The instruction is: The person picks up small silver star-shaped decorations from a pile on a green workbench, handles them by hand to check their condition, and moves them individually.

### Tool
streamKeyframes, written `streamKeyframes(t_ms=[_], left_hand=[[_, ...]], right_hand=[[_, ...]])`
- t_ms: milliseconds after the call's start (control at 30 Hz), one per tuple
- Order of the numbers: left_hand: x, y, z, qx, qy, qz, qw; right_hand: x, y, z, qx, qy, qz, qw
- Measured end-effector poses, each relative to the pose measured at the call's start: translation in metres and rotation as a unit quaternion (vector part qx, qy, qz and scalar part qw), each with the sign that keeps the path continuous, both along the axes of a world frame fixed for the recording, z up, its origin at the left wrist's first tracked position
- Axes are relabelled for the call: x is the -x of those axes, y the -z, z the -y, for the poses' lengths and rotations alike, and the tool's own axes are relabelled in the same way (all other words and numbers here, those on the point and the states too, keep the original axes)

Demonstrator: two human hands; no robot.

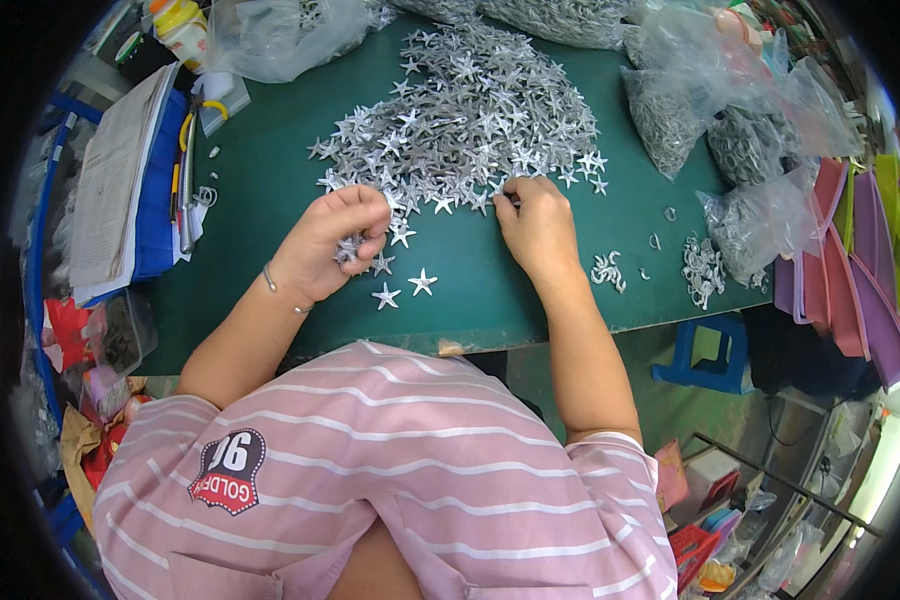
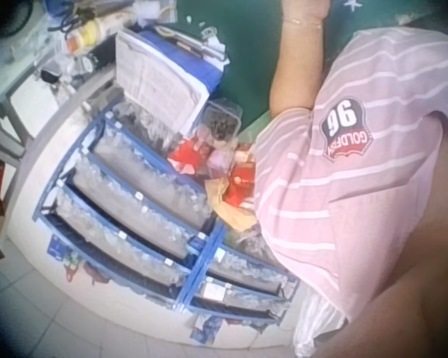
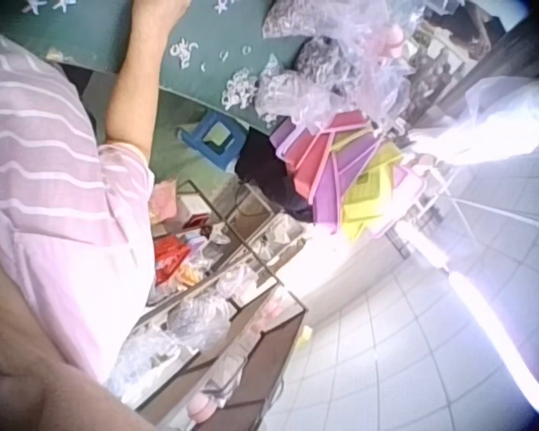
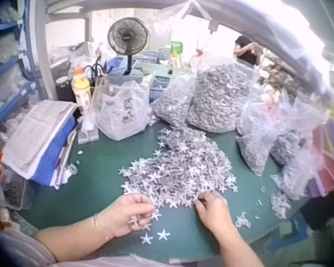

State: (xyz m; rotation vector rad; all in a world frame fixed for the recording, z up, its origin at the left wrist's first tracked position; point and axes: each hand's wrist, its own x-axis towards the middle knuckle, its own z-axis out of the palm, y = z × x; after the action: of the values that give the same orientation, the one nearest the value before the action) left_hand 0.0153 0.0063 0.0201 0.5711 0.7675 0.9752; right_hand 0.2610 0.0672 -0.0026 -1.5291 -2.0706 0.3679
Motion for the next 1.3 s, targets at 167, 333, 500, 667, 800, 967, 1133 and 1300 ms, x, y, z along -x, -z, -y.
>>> streamKeyframes(t_ms=[167,333,500,667,800,967,1133,1300], left_hand=[[-0.008,0.003,-0.003,-0.198,-0.004,-0.346,0.917],[-0.032,0.008,-0.027,-0.451,-0.013,-0.519,0.726],[-0.062,0.031,-0.05,-0.501,0.035,-0.632,0.59],[-0.062,0.023,-0.045,-0.49,0.042,-0.63,0.601],[-0.055,0.023,-0.036,-0.502,0.001,-0.602,0.621],[-0.047,0.009,-0.028,-0.392,-0.035,-0.483,0.783],[-0.029,-0.003,-0.021,-0.091,0.055,-0.181,0.978],[-0.017,-0.006,-0.014,0.021,0.051,-0.006,0.998]], right_hand=[[-0.027,-0.004,0.005,0.244,-0.014,-0.354,0.903],[-0.027,-0.023,0.007,0.314,-0.027,-0.713,0.626],[0.006,-0.013,0.001,0.2,0.045,-0.243,0.948],[0.013,-0.018,0.005,0.209,0.01,-0.082,0.974],[0.008,-0.011,0.013,0.178,-0.013,-0.107,0.978],[0.015,-0.015,0.023,0.127,-0.039,-0.07,0.989],[0.015,-0.013,0.021,0.147,-0.032,-0.093,0.984],[0.031,-0.011,0.02,0.132,-0.001,-0.035,0.991]])
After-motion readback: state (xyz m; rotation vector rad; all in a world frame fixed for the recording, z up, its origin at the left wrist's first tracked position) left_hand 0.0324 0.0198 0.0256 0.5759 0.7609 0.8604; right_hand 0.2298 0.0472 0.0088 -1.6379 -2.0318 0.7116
